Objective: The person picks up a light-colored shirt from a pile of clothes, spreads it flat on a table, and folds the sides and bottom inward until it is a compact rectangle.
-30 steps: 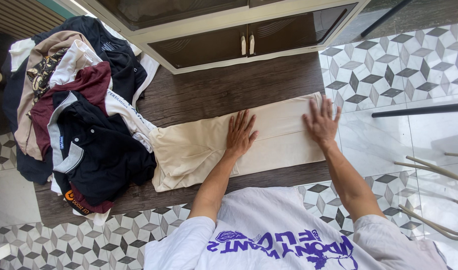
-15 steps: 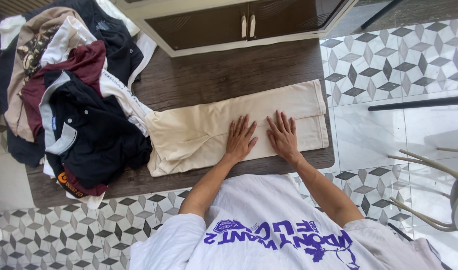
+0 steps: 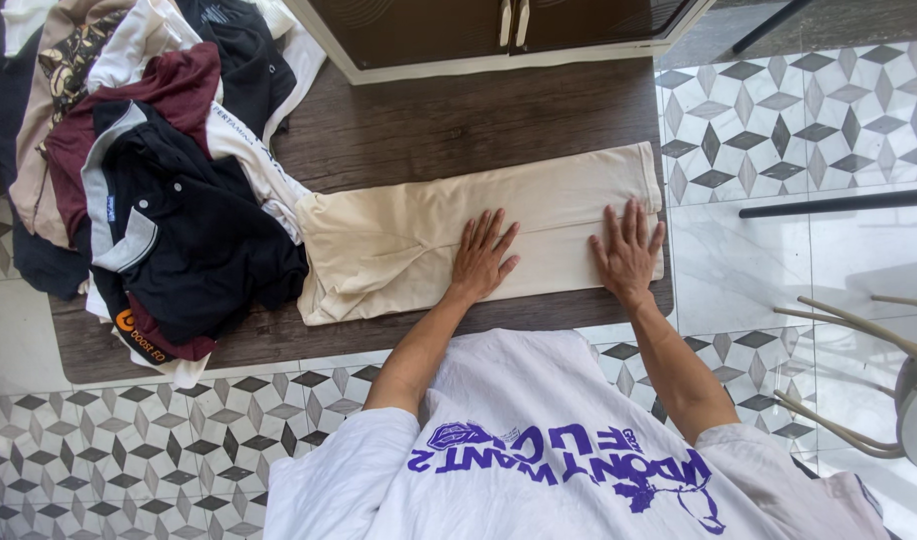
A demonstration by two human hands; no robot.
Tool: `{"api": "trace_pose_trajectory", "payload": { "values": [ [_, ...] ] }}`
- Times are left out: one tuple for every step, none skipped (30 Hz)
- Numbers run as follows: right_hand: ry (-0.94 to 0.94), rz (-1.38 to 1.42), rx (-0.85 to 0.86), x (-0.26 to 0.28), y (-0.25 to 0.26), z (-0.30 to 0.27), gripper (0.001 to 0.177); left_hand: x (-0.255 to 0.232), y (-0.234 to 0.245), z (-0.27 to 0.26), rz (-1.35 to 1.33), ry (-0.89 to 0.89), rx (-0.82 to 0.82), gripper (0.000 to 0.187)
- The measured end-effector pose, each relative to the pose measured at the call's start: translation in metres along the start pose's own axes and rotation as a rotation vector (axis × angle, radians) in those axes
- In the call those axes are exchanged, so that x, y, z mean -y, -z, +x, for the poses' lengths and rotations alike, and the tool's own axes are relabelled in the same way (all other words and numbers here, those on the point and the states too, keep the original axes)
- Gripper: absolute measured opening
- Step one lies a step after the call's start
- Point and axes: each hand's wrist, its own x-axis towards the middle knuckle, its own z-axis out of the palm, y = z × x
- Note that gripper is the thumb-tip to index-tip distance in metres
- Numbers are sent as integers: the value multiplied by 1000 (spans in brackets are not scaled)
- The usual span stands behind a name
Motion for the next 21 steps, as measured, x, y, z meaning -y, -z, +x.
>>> {"api": "trace_pose_trajectory", "payload": {
  "values": [
    [-71,8,19,-1,2,-1,71,1,1,2,-7,-12,-6,67],
    [-141,16,38,-1,2,-2,69,2,1,1,-15,-24,-11,67],
    [-137,18,36,3,2,-2,69,4,3,-2,-11,-22,-14,67],
    [-122,36,-39,7,0,-2,68,8,6,-6,-41,-53,-36,69],
    [-105,53,-114,12,0,-1,67,13,9,-10,-72,-83,-58,70],
    [-101,54,-115,19,-2,4,67,19,12,-14,-70,-79,-61,70],
    [-2,84,-167,30,-6,8,67,25,14,-23,-16,-27,-139,71],
    [97,115,-220,44,-9,12,67,32,17,-31,38,25,-217,73],
    [152,136,-203,58,-11,11,65,37,20,-40,32,35,-216,73],
    [206,157,-186,73,-12,9,64,42,23,-50,30,96,-192,76],
    [212,159,-185,87,-12,7,64,48,27,-55,37,154,-172,80],
    [274,143,-151,100,-10,4,62,50,28,-57,39,160,-174,80],
    [334,128,-111,111,-10,-2,60,50,28,-63,37,171,-156,82],
    [339,131,-105,121,-10,-4,60,51,28,-68,36,182,-138,84],
    [337,123,-73,127,-11,-3,62,52,26,-68,35,185,-138,84],
    [335,115,-42,130,-12,-2,63,53,24,-66,63,184,-135,83],
    [340,112,-38,127,-11,-2,63,52,20,-63,88,185,-134,83],
    [332,125,-41,120,-9,-2,63,48,16,-57,85,192,-136,83],
    [323,147,-46,117,-9,-2,63,46,15,-52,84,199,-88,83],
    [327,154,-43,112,-8,-2,63,44,15,-48,84,207,-39,83],
    [315,155,-34,104,-6,0,63,42,15,-42,88,212,-41,83]
  ]
}}
